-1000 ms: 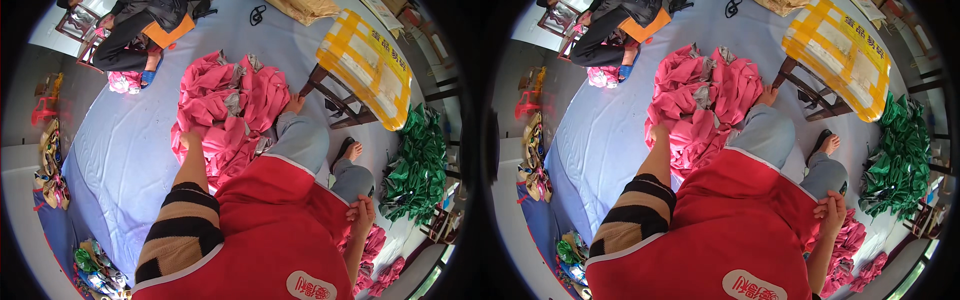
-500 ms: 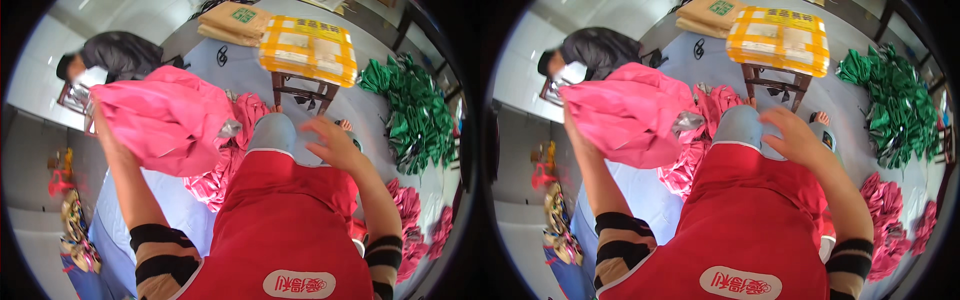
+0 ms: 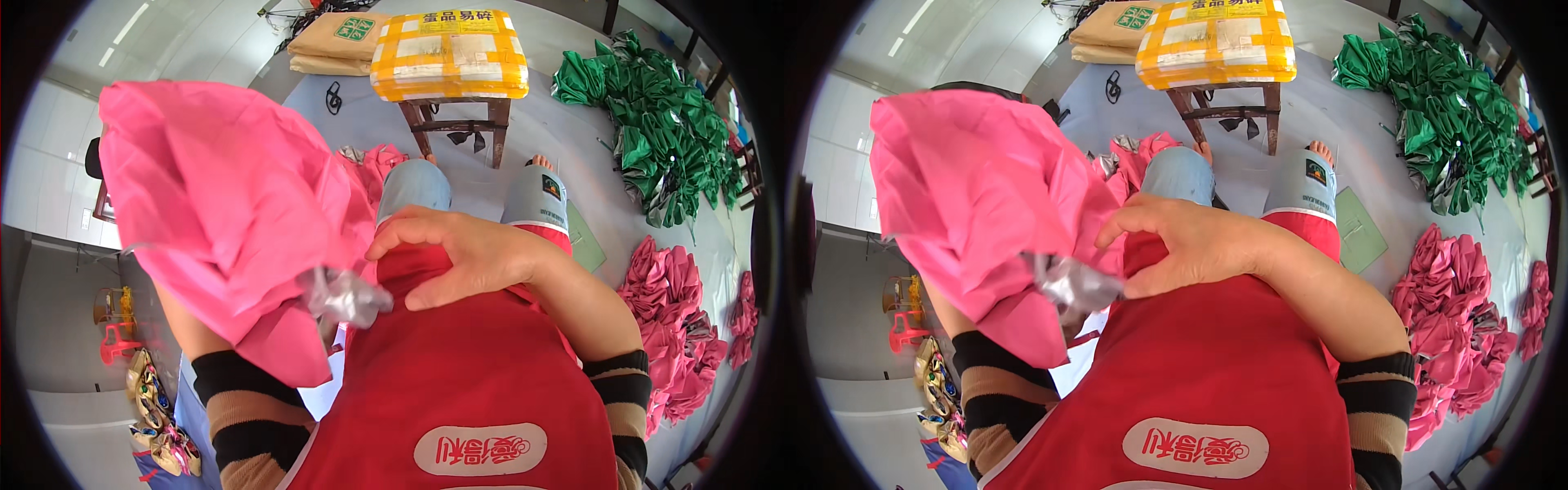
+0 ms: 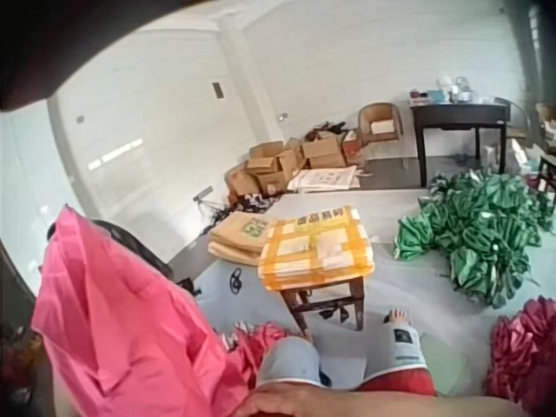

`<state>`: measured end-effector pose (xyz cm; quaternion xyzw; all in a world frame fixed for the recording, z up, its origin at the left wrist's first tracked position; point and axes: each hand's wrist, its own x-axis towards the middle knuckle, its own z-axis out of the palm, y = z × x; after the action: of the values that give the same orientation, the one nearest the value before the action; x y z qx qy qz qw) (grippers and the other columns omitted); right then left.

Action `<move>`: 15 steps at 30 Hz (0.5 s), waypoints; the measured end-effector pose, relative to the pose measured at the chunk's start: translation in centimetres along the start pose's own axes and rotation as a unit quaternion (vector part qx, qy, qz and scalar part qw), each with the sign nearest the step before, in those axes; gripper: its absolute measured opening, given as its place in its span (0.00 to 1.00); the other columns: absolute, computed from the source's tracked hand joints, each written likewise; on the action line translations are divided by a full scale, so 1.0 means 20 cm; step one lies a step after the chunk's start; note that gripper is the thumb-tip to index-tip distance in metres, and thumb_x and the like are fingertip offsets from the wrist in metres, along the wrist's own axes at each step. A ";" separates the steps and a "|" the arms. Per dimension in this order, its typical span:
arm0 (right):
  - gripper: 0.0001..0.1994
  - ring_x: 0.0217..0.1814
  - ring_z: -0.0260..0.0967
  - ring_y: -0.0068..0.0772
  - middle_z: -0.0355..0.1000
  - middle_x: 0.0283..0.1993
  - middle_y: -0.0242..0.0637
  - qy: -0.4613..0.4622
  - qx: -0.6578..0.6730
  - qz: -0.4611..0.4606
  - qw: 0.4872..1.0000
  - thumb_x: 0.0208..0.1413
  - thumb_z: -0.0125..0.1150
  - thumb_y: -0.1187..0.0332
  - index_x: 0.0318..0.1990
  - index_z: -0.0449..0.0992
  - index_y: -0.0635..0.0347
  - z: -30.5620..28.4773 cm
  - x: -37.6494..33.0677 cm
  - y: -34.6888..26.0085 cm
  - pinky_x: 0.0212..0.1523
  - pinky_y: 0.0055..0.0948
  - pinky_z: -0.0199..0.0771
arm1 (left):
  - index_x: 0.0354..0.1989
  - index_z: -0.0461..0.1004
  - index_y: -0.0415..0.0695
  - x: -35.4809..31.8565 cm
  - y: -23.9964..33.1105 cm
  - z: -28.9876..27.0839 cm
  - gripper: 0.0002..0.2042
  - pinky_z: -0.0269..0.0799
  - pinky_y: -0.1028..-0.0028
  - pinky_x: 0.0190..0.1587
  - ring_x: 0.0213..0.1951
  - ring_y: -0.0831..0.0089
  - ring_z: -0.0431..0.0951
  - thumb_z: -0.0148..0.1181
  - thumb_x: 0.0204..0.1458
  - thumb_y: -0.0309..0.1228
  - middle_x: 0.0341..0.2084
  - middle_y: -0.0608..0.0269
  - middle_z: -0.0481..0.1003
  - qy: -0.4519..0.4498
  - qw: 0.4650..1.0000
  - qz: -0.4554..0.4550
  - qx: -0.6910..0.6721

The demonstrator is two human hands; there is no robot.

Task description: The recorder is assembling umbrellas by opening the frame, using a handheld tool to secure or scan the joints, and then folding the umbrella.

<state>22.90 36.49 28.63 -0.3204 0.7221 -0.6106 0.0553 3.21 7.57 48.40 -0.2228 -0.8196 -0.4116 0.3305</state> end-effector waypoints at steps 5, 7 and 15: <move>0.19 0.44 0.66 0.26 0.70 0.41 0.37 0.033 0.058 0.070 0.995 0.47 0.66 0.68 0.47 0.70 0.63 0.13 0.00 0.02 0.47 0.28 0.67 | 0.55 0.67 0.40 0.09 -0.08 -0.01 0.22 0.72 0.67 0.47 0.44 0.64 0.75 0.49 0.60 0.45 0.45 0.56 0.73 -0.006 1.000 -0.020 -0.015; 0.16 0.31 0.64 0.21 0.69 0.27 0.33 0.074 0.077 0.072 0.992 0.46 0.66 0.70 0.42 0.72 0.64 0.11 0.01 0.01 0.36 0.25 0.67 | 0.55 0.67 0.40 0.15 -0.08 0.00 0.22 0.71 0.67 0.47 0.44 0.64 0.75 0.49 0.60 0.44 0.45 0.56 0.73 -0.010 0.998 -0.033 -0.046; 0.09 0.19 0.73 0.41 0.75 0.23 0.49 0.742 -0.161 0.227 0.610 0.44 0.62 0.69 0.23 0.72 0.66 -0.94 -0.24 0.22 0.21 0.37 0.73 | 0.57 0.64 0.39 0.24 0.03 0.02 0.24 0.70 0.67 0.50 0.47 0.61 0.74 0.47 0.61 0.46 0.50 0.53 0.70 -0.036 0.883 -0.222 -0.413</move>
<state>16.10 55.24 27.71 0.4124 0.6531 -0.4810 -0.4147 0.14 8.65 52.10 -0.1656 -0.6149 -0.7670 0.0788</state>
